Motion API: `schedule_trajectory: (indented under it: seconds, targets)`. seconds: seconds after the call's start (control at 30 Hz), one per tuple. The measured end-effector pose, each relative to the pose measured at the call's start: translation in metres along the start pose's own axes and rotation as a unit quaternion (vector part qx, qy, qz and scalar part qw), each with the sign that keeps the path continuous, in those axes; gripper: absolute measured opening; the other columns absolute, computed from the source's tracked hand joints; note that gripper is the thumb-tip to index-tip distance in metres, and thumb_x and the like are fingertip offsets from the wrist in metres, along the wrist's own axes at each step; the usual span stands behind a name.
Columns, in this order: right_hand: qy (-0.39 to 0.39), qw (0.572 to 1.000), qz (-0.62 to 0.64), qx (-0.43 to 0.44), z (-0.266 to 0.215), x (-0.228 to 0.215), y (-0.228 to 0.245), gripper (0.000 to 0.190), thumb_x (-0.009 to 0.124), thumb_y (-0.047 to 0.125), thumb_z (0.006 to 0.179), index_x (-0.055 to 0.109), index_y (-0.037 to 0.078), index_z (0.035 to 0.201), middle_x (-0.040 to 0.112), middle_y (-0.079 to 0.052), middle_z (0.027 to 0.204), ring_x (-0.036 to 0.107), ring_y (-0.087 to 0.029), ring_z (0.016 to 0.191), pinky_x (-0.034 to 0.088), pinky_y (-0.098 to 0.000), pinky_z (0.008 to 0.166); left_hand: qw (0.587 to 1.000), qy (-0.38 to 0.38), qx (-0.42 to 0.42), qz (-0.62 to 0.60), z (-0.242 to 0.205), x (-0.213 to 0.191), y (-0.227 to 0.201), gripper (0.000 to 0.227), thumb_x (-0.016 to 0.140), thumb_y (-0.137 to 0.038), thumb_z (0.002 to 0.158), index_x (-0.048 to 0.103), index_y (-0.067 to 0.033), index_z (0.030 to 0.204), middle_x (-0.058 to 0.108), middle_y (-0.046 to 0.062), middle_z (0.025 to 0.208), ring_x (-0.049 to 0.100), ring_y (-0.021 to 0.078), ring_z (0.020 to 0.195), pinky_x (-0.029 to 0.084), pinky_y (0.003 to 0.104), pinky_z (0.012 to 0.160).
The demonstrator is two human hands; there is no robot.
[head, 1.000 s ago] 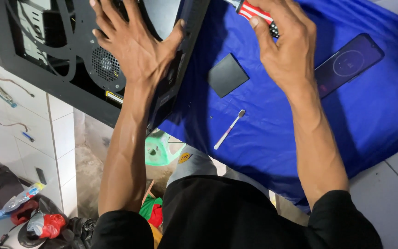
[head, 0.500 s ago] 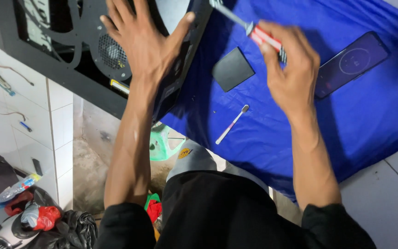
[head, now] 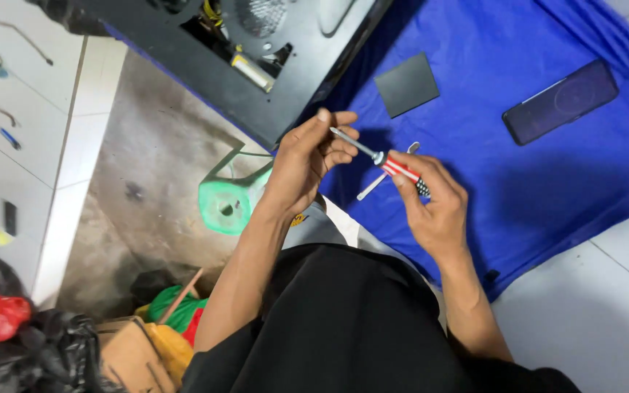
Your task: The person works on the internal components of a desktop computer case, using a screwdriver to tighten screws on the motherboard area. They then reposition the case and secure the side panel with screws.
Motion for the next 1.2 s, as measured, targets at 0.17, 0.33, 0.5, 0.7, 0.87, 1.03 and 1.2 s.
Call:
schedule_trajectory:
  seconds: [0.17,0.33,0.5,0.7,0.87,1.03,1.2]
  targets:
    - [0.014,0.999,-0.042,0.005,-0.015,0.011,0.02,0.024,0.067,0.008,0.103,0.073,0.008,0.126,0.073,-0.014,0.109,0.072,-0.036,0.101,0.054,-0.0458,0.09,0.998,-0.009,0.063,-0.007,-0.03,-0.02,-0.012,0.037,0.063,-0.019,0.103,0.065,0.0087,0.127,0.072,0.023,0.11,0.077,0.0273,0.097,0.065,0.035,0.09]
    - [0.023,0.997,-0.073,-0.023,-0.021,0.018,0.038,0.022,0.068,0.011,0.105,0.074,0.007,0.125,0.073,-0.012,0.112,0.072,-0.034,0.103,0.054,-0.0442,0.091,0.994,-0.029,0.108,-0.02,-0.056,-0.039,-0.022,0.037,0.071,-0.007,0.095,0.066,0.0089,0.127,0.07,0.023,0.112,0.075,0.0304,0.103,0.062,0.04,0.097]
    - [0.041,0.995,-0.078,-0.051,-0.023,0.033,0.06,0.02,0.068,0.008,0.103,0.074,0.004,0.122,0.073,-0.014,0.112,0.072,-0.036,0.101,0.054,-0.0454,0.088,0.994,-0.003,0.11,-0.025,-0.074,-0.044,-0.025,0.042,0.075,-0.006,0.091,0.065,0.0067,0.13,0.069,0.021,0.109,0.075,0.0298,0.1,0.064,0.04,0.093]
    - [0.051,0.997,-0.053,-0.039,-0.029,0.045,0.072,0.022,0.067,0.006,0.103,0.073,0.003,0.123,0.073,-0.016,0.109,0.071,-0.035,0.099,0.055,-0.0454,0.087,0.988,0.056,0.12,-0.078,-0.08,-0.046,-0.018,0.039,0.066,-0.004,0.097,0.062,0.0067,0.134,0.07,0.023,0.119,0.074,0.0253,0.102,0.063,0.038,0.096]
    - [0.038,0.997,-0.051,-0.031,-0.032,0.044,0.08,0.022,0.067,0.006,0.103,0.073,0.001,0.124,0.071,-0.018,0.107,0.069,-0.033,0.094,0.053,-0.0436,0.085,0.986,0.043,0.14,-0.079,-0.076,-0.058,-0.019,0.035,0.064,-0.002,0.099,0.06,0.0066,0.132,0.072,0.022,0.11,0.076,0.0254,0.099,0.064,0.038,0.094]
    - [0.024,0.998,-0.048,-0.016,-0.035,0.038,0.075,0.022,0.064,0.008,0.106,0.071,0.001,0.125,0.07,-0.019,0.105,0.067,-0.032,0.092,0.052,-0.0438,0.084,0.982,0.044,0.157,-0.094,-0.068,-0.06,-0.019,0.036,0.06,0.005,0.095,0.058,0.0061,0.131,0.071,0.019,0.1,0.076,0.0262,0.092,0.066,0.031,0.084]
    - [0.012,0.999,-0.044,-0.001,-0.039,0.037,0.081,0.024,0.065,0.008,0.104,0.071,0.0,0.126,0.07,-0.02,0.103,0.066,-0.031,0.089,0.052,-0.0443,0.082,0.98,0.018,0.176,-0.088,-0.056,-0.059,-0.01,0.03,0.06,0.008,0.09,0.06,0.0051,0.119,0.07,0.018,0.093,0.076,0.0273,0.084,0.066,0.029,0.075]
Point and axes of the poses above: each hand's wrist, its own z-axis towards the middle knuckle, its own x-axis out of the palm, y = z × x, the point moved 4 cm from there along z, towards the middle knuckle
